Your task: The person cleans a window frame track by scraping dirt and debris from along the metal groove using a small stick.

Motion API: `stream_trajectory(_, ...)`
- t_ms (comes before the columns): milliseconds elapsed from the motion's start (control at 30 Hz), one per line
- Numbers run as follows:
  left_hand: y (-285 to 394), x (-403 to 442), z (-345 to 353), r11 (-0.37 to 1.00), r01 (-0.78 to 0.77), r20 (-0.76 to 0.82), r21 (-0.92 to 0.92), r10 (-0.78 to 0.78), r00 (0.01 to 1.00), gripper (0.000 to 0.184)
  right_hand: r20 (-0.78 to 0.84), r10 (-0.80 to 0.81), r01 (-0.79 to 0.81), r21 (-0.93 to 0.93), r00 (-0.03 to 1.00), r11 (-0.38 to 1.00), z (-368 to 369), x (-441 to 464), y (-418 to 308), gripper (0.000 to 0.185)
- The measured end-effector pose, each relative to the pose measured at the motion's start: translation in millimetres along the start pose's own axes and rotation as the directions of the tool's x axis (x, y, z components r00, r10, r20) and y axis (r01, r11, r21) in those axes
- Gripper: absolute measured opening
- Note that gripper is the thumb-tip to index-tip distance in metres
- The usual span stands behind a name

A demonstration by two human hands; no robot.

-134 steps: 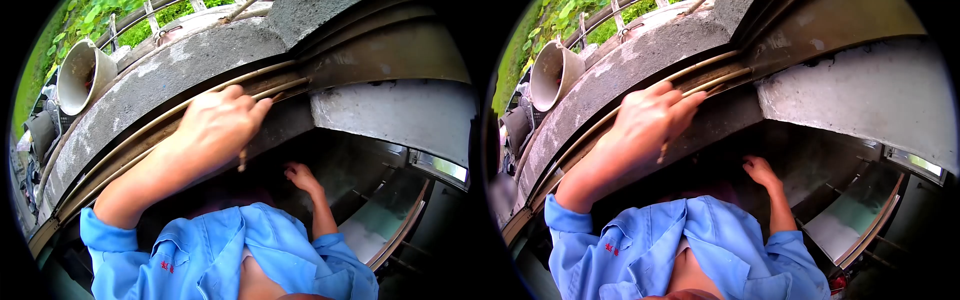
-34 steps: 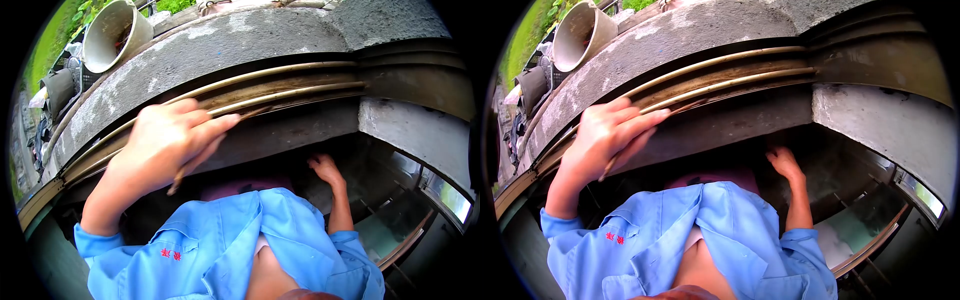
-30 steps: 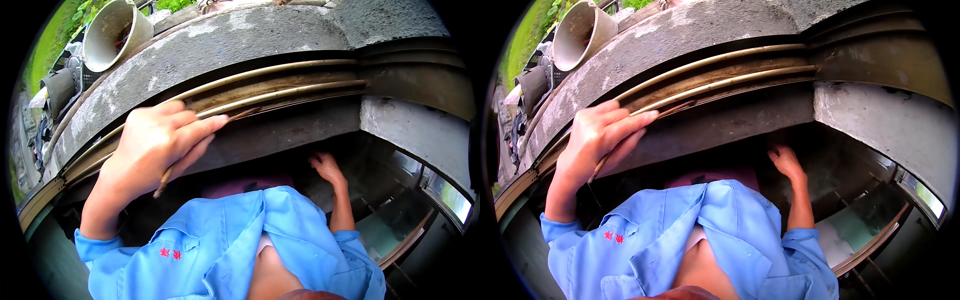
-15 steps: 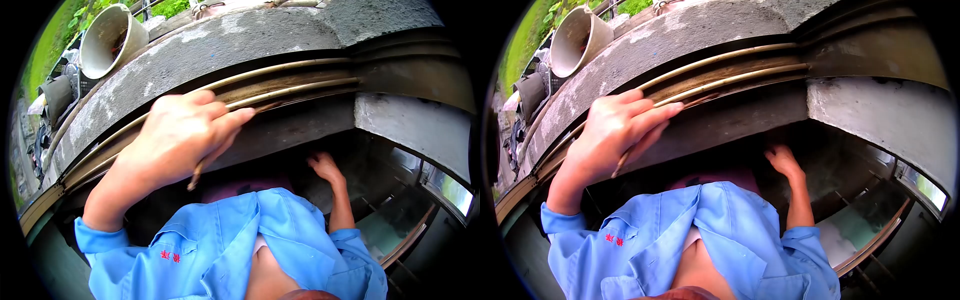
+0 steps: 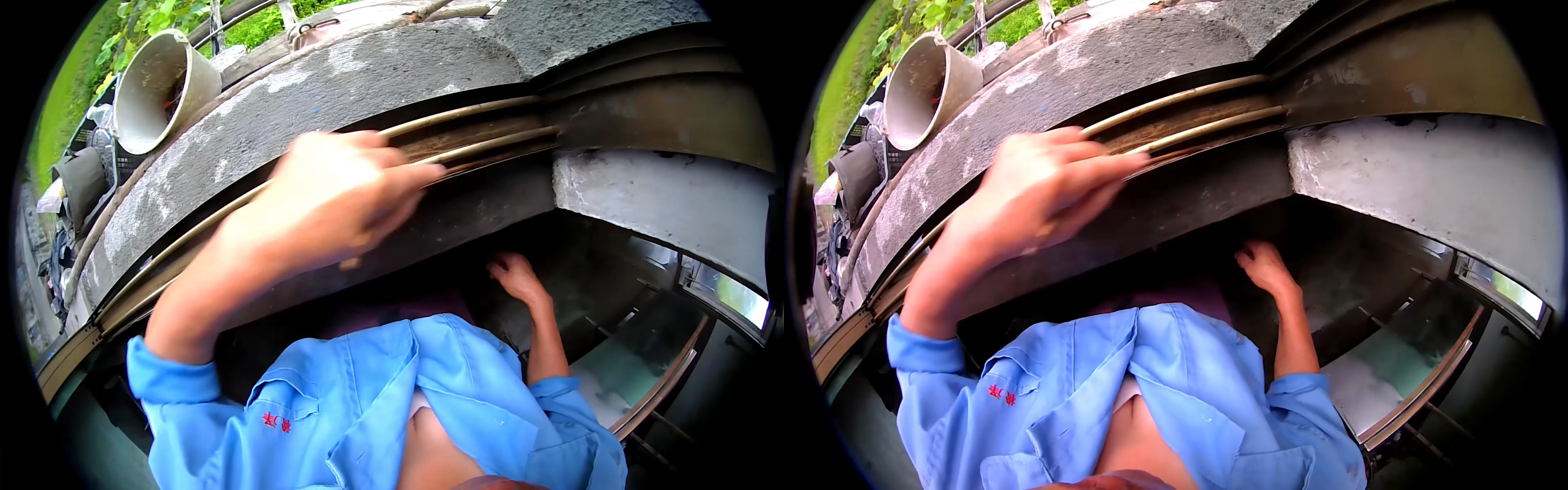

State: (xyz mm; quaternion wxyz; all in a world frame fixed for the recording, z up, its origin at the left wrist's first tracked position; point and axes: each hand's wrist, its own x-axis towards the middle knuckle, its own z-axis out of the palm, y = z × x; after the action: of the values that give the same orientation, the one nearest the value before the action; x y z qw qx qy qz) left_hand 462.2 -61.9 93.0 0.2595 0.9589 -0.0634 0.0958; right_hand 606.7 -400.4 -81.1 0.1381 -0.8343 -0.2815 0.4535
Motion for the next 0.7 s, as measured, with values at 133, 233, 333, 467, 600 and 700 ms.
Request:
stream_trajectory(133,9,-23,-33,0.995,0.08,0.119,0.051,-0.086,0.989,0.03,0.034,0.081,-0.084,0.085,0.996,0.993,-2,-10,4,0.033)
stream_trajectory(233,6,-4,-8,0.997,0.064,0.085,0.048,-0.068,0.994,0.03,0.052,0.084,-0.086,0.038,0.995,0.996,0,-9,5,0.036)
stream_trajectory(333,1,44,44,0.995,-0.017,-0.06,0.096,0.023,0.998,0.029,0.098,0.094,-0.087,-0.079,0.991,0.993,13,8,12,0.038)
stream_trajectory(467,16,60,45,0.944,-0.062,-0.043,0.325,0.08,0.996,0.03,0.173,0.137,-0.111,-0.154,0.975,0.982,1,13,-15,0.037)
stream_trajectory(600,13,-19,-2,0.984,0.078,0.016,0.16,-0.081,0.997,0.034,0.112,0.014,-0.008,-0.05,0.994,0.999,8,11,1,0.036)
stream_trajectory(700,29,-97,-42,0.937,0.323,0.031,0.135,-0.329,0.944,0.034,0.104,0.065,-0.07,0.039,0.992,0.997,14,12,10,0.036)
